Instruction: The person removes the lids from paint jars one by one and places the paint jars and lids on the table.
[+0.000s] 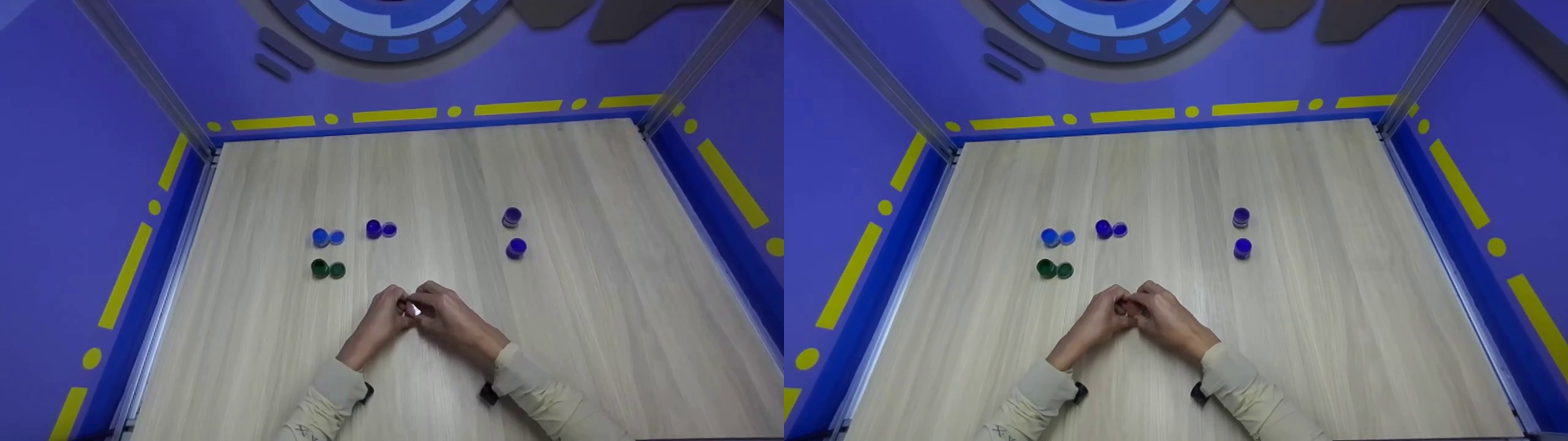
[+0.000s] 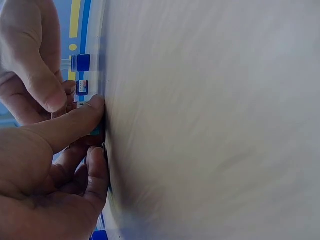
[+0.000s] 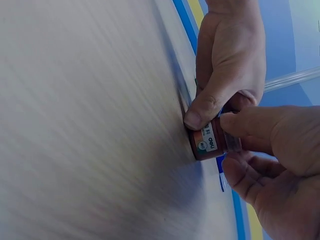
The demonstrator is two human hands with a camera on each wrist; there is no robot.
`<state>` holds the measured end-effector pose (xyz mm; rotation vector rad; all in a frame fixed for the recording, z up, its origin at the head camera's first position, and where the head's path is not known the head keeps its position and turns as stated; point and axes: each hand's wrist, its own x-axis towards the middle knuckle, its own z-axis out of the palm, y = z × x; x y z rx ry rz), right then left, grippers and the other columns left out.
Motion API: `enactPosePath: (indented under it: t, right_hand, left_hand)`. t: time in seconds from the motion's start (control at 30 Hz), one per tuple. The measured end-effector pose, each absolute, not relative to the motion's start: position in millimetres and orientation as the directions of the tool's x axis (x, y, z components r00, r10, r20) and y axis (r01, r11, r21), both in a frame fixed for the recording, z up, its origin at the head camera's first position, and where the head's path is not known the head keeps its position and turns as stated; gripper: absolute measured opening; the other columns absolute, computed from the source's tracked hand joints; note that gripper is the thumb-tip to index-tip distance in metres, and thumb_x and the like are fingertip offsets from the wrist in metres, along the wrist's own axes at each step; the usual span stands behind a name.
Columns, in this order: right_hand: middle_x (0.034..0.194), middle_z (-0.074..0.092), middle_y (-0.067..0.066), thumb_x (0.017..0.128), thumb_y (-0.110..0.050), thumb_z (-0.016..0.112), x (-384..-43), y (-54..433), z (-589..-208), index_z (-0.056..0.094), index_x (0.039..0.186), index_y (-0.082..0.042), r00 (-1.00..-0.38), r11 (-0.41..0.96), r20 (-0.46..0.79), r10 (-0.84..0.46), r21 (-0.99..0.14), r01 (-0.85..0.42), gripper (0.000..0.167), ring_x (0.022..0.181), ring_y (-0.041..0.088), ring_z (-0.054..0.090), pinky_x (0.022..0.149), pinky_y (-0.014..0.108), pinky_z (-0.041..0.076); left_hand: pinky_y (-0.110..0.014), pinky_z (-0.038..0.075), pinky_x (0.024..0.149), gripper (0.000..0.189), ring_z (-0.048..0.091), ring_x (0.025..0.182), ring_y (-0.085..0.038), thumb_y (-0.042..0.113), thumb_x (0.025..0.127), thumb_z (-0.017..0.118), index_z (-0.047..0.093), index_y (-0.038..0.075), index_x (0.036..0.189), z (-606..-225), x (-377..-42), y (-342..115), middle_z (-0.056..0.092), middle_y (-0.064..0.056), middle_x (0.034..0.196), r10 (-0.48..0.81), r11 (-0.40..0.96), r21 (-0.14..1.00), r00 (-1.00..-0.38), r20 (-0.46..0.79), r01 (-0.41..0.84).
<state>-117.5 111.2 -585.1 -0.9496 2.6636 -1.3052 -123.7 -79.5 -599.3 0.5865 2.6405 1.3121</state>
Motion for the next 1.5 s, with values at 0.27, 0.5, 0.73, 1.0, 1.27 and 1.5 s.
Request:
enactPosePath:
  t: [0.27, 0.5, 0.73, 1.0, 1.27, 1.5]
  right_hand:
    - [0.112, 0.066, 0.009, 0.088, -0.007, 0.082, -113.1, 110.2, -587.0, 0.068, 0.124, 0.001, -0.862, 0.511, 0.198, -0.467, -0.735, -0.446, 0.039, 0.096, 0.017, 0.062, 0.082, 0.033, 0.054]
    - [0.093, 0.063, 0.006, 0.079, -0.029, 0.091, -103.2, 104.4, -587.1, 0.066, 0.109, 0.002, -0.953, 0.594, 0.161, -0.256, -0.752, -0.286, 0.05, 0.081, 0.018, 0.056, 0.071, 0.033, 0.049]
    - [0.083, 0.061, 0.003, 0.075, -0.023, 0.093, -103.8, 101.6, -591.4, 0.064, 0.096, -0.003, -0.957, 0.549, 0.135, -0.255, -0.795, -0.259, 0.041, 0.075, 0.017, 0.055, 0.066, 0.028, 0.045]
    - [0.085, 0.062, 0.0, 0.078, -0.016, 0.091, -111.9, 104.8, -589.4, 0.065, 0.096, -0.003, -0.933, 0.532, 0.121, -0.339, -0.793, -0.296, 0.034, 0.076, 0.014, 0.055, 0.067, 0.026, 0.046]
    - [0.098, 0.065, 0.007, 0.085, -0.008, 0.085, -112.0, 107.8, -583.9, 0.072, 0.104, -0.003, -0.893, 0.547, 0.15, -0.425, -0.743, -0.385, 0.023, 0.086, 0.012, 0.055, 0.074, 0.03, 0.049]
    - [0.105, 0.065, 0.007, 0.086, 0.0, 0.079, -113.8, 108.1, -584.6, 0.072, 0.111, 0.001, -0.866, 0.536, 0.162, -0.473, -0.727, -0.429, 0.027, 0.094, 0.015, 0.06, 0.083, 0.033, 0.053]
  left_hand:
    - [-0.025, 0.049, 0.073, 0.025, 0.057, 0.082, -0.012, 0.003, 0.082, 0.086, 0.063, 0.004, 0.092, -597.1, -122.6, -79.0, 0.059, -0.001, 0.09, 0.398, 0.562, 0.783, -0.917, 0.026, 0.266]
    - [-0.025, 0.05, 0.073, 0.024, 0.056, 0.084, -0.011, -0.002, 0.082, 0.084, 0.065, 0.002, 0.095, -596.3, -121.9, -78.1, 0.058, -0.001, 0.091, 0.385, 0.569, 0.786, -0.923, 0.006, 0.242]
    - [-0.025, 0.05, 0.074, 0.025, 0.057, 0.084, -0.012, -0.001, 0.08, 0.086, 0.065, 0.003, 0.093, -598.8, -122.0, -78.6, 0.059, 0.0, 0.09, 0.382, 0.55, 0.797, -0.924, 0.027, 0.251]
    - [-0.026, 0.049, 0.075, 0.025, 0.057, 0.084, -0.013, 0.003, 0.082, 0.086, 0.065, 0.002, 0.096, -598.4, -121.7, -78.5, 0.059, -0.001, 0.091, 0.384, 0.558, 0.792, -0.923, 0.02, 0.249]
    - [-0.025, 0.048, 0.074, 0.023, 0.056, 0.082, -0.013, 0.002, 0.082, 0.086, 0.065, 0.003, 0.092, -597.0, -121.0, -78.5, 0.06, -0.002, 0.089, 0.398, 0.545, 0.789, -0.916, 0.055, 0.284]
    - [-0.025, 0.044, 0.072, 0.025, 0.051, 0.079, -0.01, 0.005, 0.08, 0.087, 0.064, 0.004, 0.088, -597.3, -122.0, -77.9, 0.058, 0.0, 0.086, 0.388, 0.555, 0.786, -0.921, 0.046, 0.273]
